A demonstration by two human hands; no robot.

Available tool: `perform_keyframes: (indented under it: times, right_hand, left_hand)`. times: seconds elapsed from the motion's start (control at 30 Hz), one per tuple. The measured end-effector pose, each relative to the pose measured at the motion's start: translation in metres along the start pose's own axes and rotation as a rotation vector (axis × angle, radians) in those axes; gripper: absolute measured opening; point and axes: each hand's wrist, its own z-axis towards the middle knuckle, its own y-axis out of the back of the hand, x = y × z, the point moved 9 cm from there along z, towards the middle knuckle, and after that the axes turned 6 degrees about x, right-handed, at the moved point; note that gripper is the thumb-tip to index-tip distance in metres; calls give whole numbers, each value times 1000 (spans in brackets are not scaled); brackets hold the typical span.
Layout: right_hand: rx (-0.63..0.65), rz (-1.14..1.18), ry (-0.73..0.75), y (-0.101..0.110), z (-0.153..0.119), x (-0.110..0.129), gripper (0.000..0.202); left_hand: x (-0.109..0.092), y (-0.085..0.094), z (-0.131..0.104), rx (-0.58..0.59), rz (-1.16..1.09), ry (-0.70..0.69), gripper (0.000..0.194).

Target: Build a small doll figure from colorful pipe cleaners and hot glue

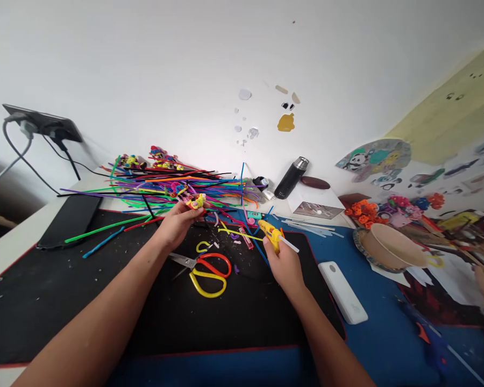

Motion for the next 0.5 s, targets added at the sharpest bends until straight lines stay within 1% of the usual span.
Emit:
perform_keyframes:
  times: [0.07, 0.2, 0.3, 0.37, 0.5]
  right_hand:
    - [47, -92, -41, 0, -1, -8, 45]
    - [204, -205, -88, -11, -3, -16, 41]
    - [291, -223, -63, -17, -4, -14, 40]
    - [343, -211, -39, -18, -4, -10, 40]
    - [420, -194, -4, -15, -7, -4, 50]
  left_hand:
    - [1, -4, -1, 25, 5, 18, 39]
    - [1, -7, -2, 43, 13, 33, 36]
    - [3, -6, -2, 36, 1, 41, 36]
    - [4, -7, -2, 51, -10, 50, 36]
    - [6, -13, -3, 91, -23, 80, 33]
